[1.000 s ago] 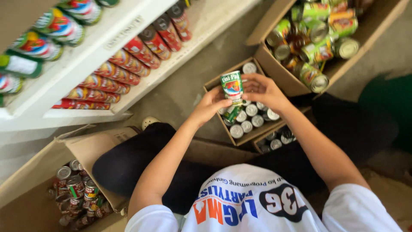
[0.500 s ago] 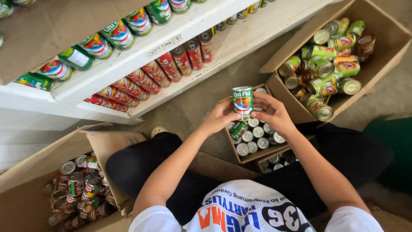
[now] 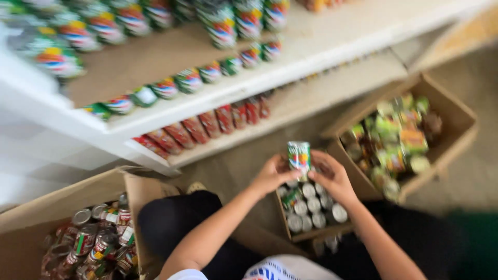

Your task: Picking up cans from boxes on the floor and placing them onto grocery store shelves.

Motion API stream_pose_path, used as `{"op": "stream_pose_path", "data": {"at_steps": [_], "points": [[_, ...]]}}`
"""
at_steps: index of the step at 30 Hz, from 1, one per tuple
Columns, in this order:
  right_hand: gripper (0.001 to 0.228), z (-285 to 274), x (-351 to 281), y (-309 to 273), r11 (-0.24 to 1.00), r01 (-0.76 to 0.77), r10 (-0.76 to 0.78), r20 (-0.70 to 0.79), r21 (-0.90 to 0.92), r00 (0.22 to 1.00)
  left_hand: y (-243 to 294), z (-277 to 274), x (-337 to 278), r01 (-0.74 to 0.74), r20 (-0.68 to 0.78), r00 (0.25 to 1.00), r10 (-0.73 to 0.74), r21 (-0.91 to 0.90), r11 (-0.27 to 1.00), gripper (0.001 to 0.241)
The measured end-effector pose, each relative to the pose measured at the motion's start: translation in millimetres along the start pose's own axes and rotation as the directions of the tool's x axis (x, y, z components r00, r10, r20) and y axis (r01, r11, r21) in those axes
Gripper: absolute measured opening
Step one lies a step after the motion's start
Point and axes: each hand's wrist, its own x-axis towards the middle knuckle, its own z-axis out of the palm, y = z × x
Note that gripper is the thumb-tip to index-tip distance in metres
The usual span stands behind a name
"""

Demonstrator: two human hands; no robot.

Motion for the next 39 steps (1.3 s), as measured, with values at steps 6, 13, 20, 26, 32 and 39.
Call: {"op": "stream_pose_path", "data": {"at_steps": [6, 13, 20, 26, 32, 39], "points": [[0.048, 31.0, 32.3, -30.3, 0.963, 0.266, -0.266, 0.014, -0.051, 0.964, 84.7, 2.1, -4.6, -0.255, -0.080, 0.961, 0.265, 0.112, 0.960, 0.063], [0.034, 114.9, 97.5, -132.1, 0.749, 0.530, -0.595, -0.053, -0.397, 0.802, 236.3, -15.1, -15.8, -0.500, -0.133, 0.779, 0.613, 0.458, 0.735, 0.070], [0.053, 178.5, 173.5, -216.2, 0.339, 0.679, -0.819, 0.151, -0.651, 0.553, 353.2, -90.2, 39.2, -0.589, -0.150, 0.495, 0.856, 0.667, 0.457, 0.063], [0.061, 192.0, 216.3, -221.3, 0.150, 0.589, -0.788, 0.264, -0.794, 0.556, 398.5, -134.0, 98.6, -0.560, -0.184, 0.400, 0.898, 0.726, 0.398, 0.058], [0.060, 193.4, 224.1, -215.9, 0.171, 0.572, -0.778, 0.247, -0.802, 0.578, 395.1, -152.3, 141.4, -0.380, -0.126, 0.326, 0.937, 0.890, 0.252, 0.059], [0.066, 191.9, 223.1, -214.2, 0.152, 0.575, -0.768, 0.271, -0.804, 0.581, 393.5, -158.5, 167.6, -0.296, -0.147, 0.320, 0.936, 0.923, 0.246, 0.053]]}}
